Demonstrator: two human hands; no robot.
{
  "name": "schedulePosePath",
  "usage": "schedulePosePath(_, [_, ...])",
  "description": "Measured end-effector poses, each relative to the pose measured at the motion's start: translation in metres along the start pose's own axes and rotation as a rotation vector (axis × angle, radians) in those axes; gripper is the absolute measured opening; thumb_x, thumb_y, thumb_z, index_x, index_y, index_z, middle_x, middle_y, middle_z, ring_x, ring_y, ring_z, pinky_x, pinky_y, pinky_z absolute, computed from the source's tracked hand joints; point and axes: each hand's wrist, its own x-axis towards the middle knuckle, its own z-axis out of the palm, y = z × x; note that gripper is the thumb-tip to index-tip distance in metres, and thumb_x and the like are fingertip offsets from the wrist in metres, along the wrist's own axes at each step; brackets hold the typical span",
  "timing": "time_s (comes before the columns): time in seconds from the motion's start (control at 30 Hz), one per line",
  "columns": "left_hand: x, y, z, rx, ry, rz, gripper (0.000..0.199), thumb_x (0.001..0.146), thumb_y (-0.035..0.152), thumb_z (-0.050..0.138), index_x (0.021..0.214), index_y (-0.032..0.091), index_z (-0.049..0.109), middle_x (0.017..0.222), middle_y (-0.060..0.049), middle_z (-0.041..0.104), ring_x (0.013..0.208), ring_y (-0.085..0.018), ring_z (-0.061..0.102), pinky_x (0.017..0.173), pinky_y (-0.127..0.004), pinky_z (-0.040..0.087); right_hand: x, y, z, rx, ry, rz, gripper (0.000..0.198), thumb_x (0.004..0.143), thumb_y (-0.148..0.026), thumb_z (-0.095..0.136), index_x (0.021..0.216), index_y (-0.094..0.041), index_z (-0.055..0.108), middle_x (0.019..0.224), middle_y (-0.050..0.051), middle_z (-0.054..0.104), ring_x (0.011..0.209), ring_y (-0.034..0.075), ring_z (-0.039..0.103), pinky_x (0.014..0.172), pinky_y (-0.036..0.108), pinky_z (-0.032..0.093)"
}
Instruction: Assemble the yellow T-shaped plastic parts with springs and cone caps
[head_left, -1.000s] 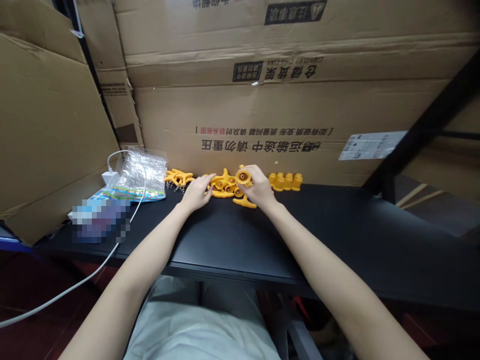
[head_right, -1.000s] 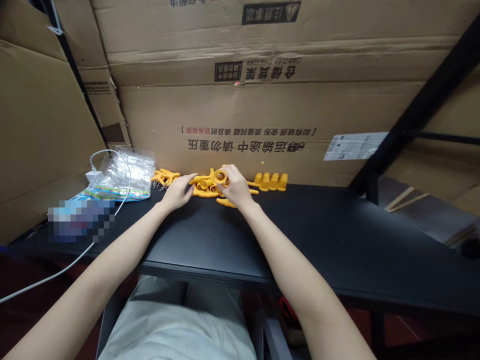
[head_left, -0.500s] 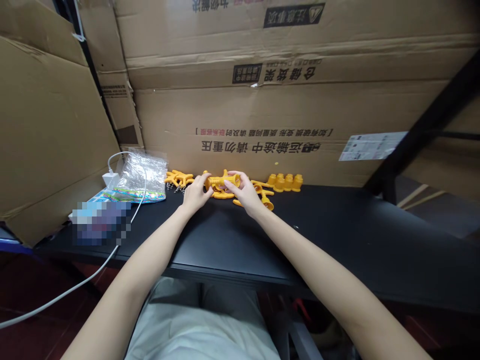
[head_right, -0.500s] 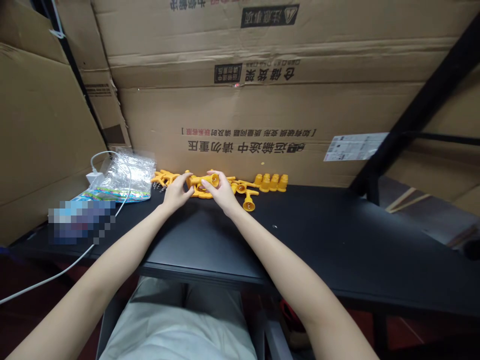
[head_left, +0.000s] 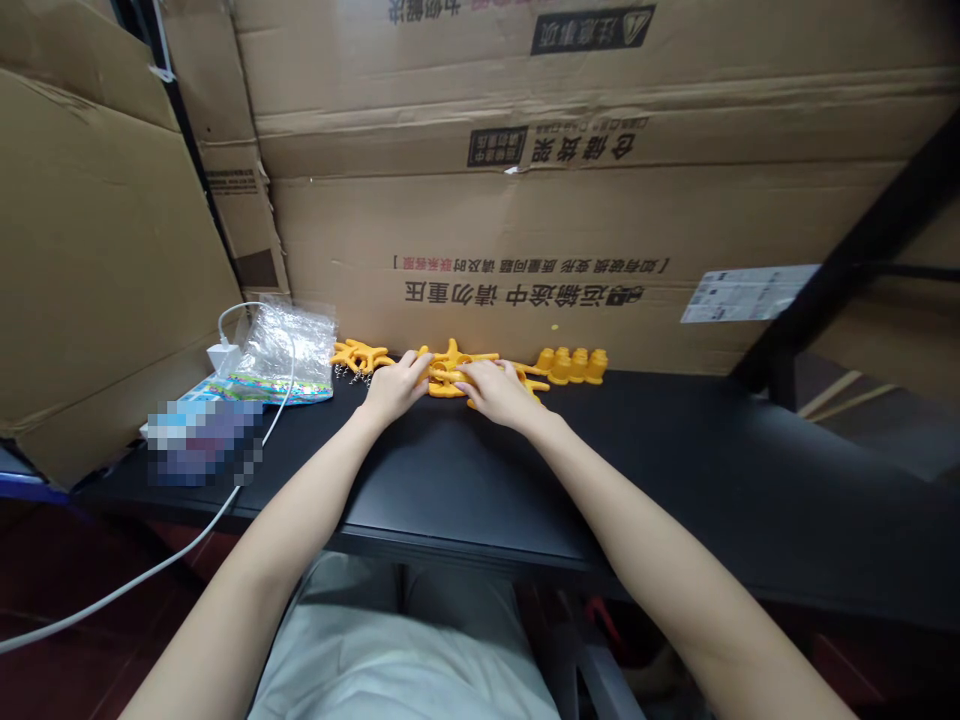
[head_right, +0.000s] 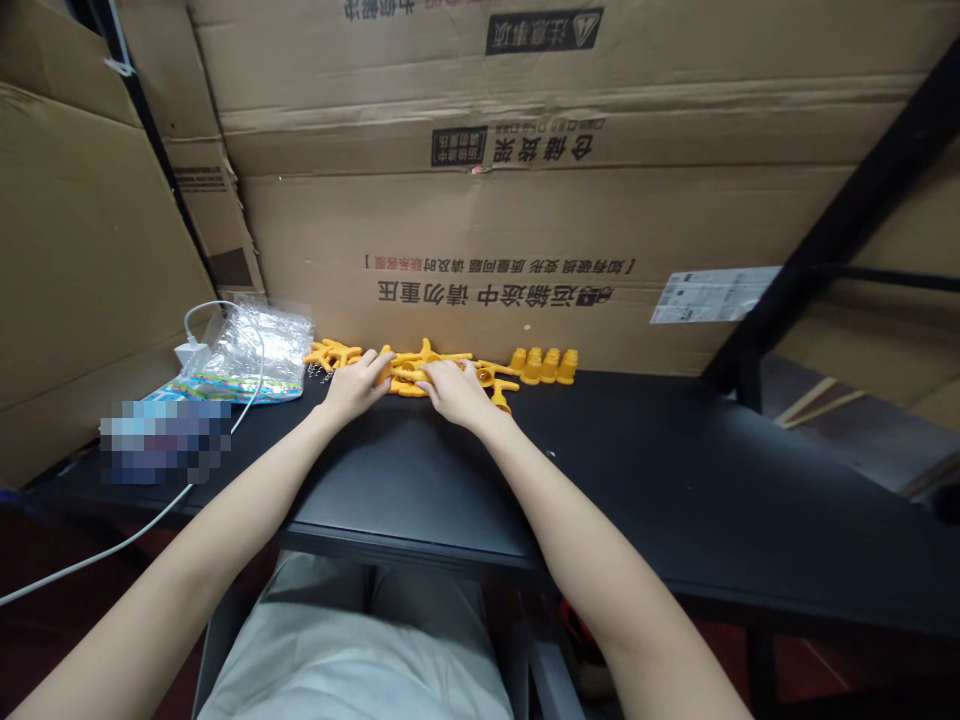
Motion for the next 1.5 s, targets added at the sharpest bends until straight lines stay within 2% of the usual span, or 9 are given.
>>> schedulePosePath(0.37, [0.002, -0.004, 0.012, -0.169, 0.078, 0.008, 0.038, 0.083, 0.023, 0.055, 0.121, 0.017, 0.056, 0.116, -0.009, 0.066, 0.102, -0.021, 0.064, 0.079, -0.028, 0.051, 0.000, -0.010, -0.005, -0.287, 0.160, -0.083, 0.015, 0.092, -0.018, 0.045, 0.095, -0.016, 0.060, 0.093, 0.012, 0.068, 0.090, 0.025, 0.054, 0.091, 0.044, 0.026])
schedulePosePath(0.53, [0.003, -0.006, 0.011, -0.319, 0.055, -0.035, 0.037, 0.078, 0.020, 0.059, 0.116, 0.018, 0.060, 0.113, -0.008, 0.068, 0.099, -0.020, 0.064, 0.087, -0.031, 0.049, 0.000, -0.015, -0.007, -0.323, 0.145, -0.085, 0.018, 0.093, -0.017, 0.043, 0.095, -0.018, 0.061, 0.095, 0.012, 0.068, 0.091, 0.025, 0.053, 0.090, 0.044, 0.025])
schedulePosePath(0.67, [0.005, -0.007, 0.009, -0.408, -0.039, -0.107, 0.037, 0.073, 0.021, 0.061, 0.110, 0.017, 0.065, 0.090, -0.004, 0.070, 0.079, -0.017, 0.062, 0.075, -0.028, 0.048, 0.000, -0.019, -0.009, -0.329, 0.126, -0.087, 0.023, 0.093, -0.013, 0.040, 0.097, -0.019, 0.062, 0.099, 0.012, 0.068, 0.094, 0.025, 0.053, 0.087, 0.044, 0.026])
schedulePosePath(0.8, [0.007, -0.009, 0.007, -0.483, -0.111, -0.174, 0.033, 0.069, 0.021, 0.063, 0.101, 0.016, 0.069, 0.066, 0.003, 0.060, 0.061, -0.012, 0.052, 0.062, -0.023, 0.041, -0.001, -0.021, -0.008, -0.343, 0.125, -0.099, 0.027, 0.093, -0.010, 0.039, 0.097, -0.020, 0.063, 0.101, 0.011, 0.068, 0.095, 0.025, 0.052, 0.089, 0.043, 0.024])
schedulePosePath(0.97, [0.007, -0.013, 0.003, -0.628, -0.232, -0.221, 0.029, 0.068, 0.022, 0.064, 0.095, 0.012, 0.071, 0.055, 0.006, 0.050, 0.051, -0.008, 0.042, 0.051, -0.020, 0.033, -0.002, -0.021, -0.005, -0.338, 0.125, -0.131, 0.025, 0.094, -0.013, 0.040, 0.095, -0.021, 0.063, 0.097, 0.009, 0.068, 0.094, 0.023, 0.053, 0.090, 0.043, 0.022])
schedulePosePath(1.13, [0.006, -0.018, 0.002, -0.770, -0.379, -0.310, 0.032, 0.070, 0.024, 0.063, 0.098, 0.011, 0.070, 0.053, 0.007, 0.051, 0.041, -0.006, 0.038, 0.044, -0.020, 0.031, -0.001, -0.023, 0.000, -0.341, 0.108, -0.138, 0.026, 0.094, -0.013, 0.038, 0.097, -0.020, 0.063, 0.095, 0.008, 0.068, 0.093, 0.024, 0.055, 0.091, 0.043, 0.023])
schedulePosePath(1.27, [0.005, -0.015, 0.004, -0.653, -0.219, -0.265, 0.030, 0.069, 0.020, 0.067, 0.098, 0.013, 0.070, 0.060, 0.004, 0.057, 0.051, -0.008, 0.049, 0.053, -0.021, 0.040, 0.000, -0.024, 0.003, -0.323, 0.109, -0.095, 0.026, 0.093, -0.012, 0.037, 0.098, -0.016, 0.062, 0.098, 0.013, 0.067, 0.095, 0.026, 0.056, 0.093, 0.044, 0.025])
schedulePosePath(1.4, [0.003, -0.006, 0.006, -0.389, -0.039, -0.119, 0.035, 0.069, 0.020, 0.069, 0.104, 0.017, 0.069, 0.086, -0.004, 0.070, 0.079, -0.017, 0.063, 0.075, -0.027, 0.048, -0.001, -0.017, 0.005, -0.242, 0.057, -0.073, 0.027, 0.093, -0.015, 0.038, 0.110, -0.012, 0.059, 0.105, 0.017, 0.067, 0.099, 0.027, 0.058, 0.095, 0.044, 0.028])
schedulePosePath(1.5, [0.001, -0.003, 0.009, -0.295, 0.006, -0.091, 0.038, 0.073, 0.023, 0.067, 0.111, 0.019, 0.066, 0.102, -0.007, 0.070, 0.091, -0.020, 0.064, 0.082, -0.029, 0.049, -0.003, -0.013, 0.006, -0.182, 0.028, -0.102, 0.031, 0.094, -0.016, 0.039, 0.118, -0.014, 0.057, 0.111, 0.016, 0.067, 0.104, 0.027, 0.058, 0.098, 0.046, 0.027])
